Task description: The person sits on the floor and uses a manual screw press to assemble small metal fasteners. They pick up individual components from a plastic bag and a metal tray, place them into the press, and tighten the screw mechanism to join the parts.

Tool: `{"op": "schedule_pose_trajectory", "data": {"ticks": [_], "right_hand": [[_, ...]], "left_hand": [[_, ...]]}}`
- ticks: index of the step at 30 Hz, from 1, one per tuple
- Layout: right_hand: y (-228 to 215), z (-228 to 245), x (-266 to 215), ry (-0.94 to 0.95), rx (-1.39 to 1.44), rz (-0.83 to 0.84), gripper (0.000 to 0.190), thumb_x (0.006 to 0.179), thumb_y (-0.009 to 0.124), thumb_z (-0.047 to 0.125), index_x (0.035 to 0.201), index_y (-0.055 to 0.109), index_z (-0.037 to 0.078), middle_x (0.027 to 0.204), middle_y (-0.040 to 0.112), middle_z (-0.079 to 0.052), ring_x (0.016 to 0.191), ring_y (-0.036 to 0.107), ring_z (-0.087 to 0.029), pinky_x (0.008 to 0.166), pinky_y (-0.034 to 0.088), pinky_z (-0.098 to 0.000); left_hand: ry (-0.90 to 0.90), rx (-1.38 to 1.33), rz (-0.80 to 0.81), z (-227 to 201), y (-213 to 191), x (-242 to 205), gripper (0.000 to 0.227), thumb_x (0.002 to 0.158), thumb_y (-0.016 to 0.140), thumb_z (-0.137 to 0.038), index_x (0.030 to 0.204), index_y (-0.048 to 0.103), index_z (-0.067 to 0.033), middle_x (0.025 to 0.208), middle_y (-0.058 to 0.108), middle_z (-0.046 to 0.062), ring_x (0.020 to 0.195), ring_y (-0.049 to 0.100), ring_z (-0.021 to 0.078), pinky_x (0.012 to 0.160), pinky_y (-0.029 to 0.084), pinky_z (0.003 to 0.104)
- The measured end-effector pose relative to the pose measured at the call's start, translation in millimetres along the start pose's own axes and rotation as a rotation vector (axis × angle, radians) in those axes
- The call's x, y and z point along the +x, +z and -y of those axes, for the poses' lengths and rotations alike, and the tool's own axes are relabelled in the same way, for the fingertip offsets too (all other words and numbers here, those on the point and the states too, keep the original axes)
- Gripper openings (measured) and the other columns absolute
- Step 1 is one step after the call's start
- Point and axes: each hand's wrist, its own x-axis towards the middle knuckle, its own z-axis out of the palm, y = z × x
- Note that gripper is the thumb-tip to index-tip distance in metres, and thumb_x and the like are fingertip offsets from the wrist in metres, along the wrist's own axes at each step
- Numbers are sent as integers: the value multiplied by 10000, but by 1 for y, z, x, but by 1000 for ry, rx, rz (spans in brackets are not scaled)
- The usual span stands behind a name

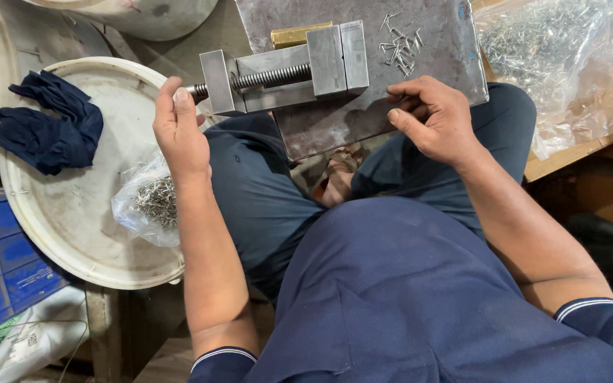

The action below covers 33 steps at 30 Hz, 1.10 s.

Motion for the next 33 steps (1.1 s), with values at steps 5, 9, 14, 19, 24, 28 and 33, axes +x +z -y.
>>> {"op": "schedule_pose_trajectory", "data": {"ticks": [5, 9, 14, 19, 24, 28, 33], "right_hand": [[-1, 0, 0, 2, 17, 1, 284, 980, 753, 75, 1245, 683, 5, 1022, 695, -61, 812, 662, -70, 716, 536, -216], [0, 1, 0, -21, -12, -3, 287, 976, 759, 67, 1245, 686, 0, 1031, 690, -66, 818, 657, -77, 718, 532, -220], [0, 4, 1, -49, 18, -5, 282, 984, 754, 64, 1247, 677, -1, 1099, 698, -61, 879, 680, -83, 749, 548, -221], [-1, 3, 1, -22, 10, -2, 285, 963, 752, 41, 1239, 694, -1, 1036, 680, -60, 835, 661, -86, 714, 536, -224], [-15, -6, 3, 39, 265, 10, 235, 1003, 698, 39, 1234, 673, 2, 1100, 700, -26, 872, 650, -44, 749, 536, -206], [-28, -26, 11, -108, -74, -260, 117, 1072, 709, -4, 1189, 697, -8, 1055, 675, -49, 846, 632, -76, 711, 508, -246], [-34, -30, 24, -206, -336, -277, 127, 1052, 725, -10, 1176, 713, 15, 1025, 669, -101, 881, 682, -160, 736, 544, -281]], "left_hand": [[12, -39, 29, -2, -1, 2, 322, 1097, 585, -232, 1358, 636, -51, 1054, 643, -18, 934, 594, 59, 778, 545, 250], [16, -107, 30, -1, -2, 4, 291, 1108, 574, -218, 1327, 647, -42, 1076, 657, -13, 976, 626, 65, 776, 563, 246], [35, -124, 62, 2, -4, 5, 267, 1104, 559, -200, 1302, 644, -43, 1107, 694, 5, 985, 632, 67, 776, 559, 237], [178, -104, -57, 1, 2, 1, 249, 1119, 650, -134, 1338, 596, -30, 1037, 626, 8, 937, 577, 97, 815, 511, 259], [566, 211, -254, -25, 22, -59, 152, 1168, 642, -119, 1244, 614, 10, 1076, 662, 69, 949, 612, 181, 891, 521, 331], [570, 188, 244, -41, 66, -99, 132, 1010, 719, -111, 954, 657, -9, 880, 663, 111, 773, 629, 247, 742, 519, 335], [396, 191, 516, -50, 107, -90, 188, 964, 777, -173, 1022, 699, -12, 837, 691, 88, 696, 656, 180, 659, 530, 296]]}}
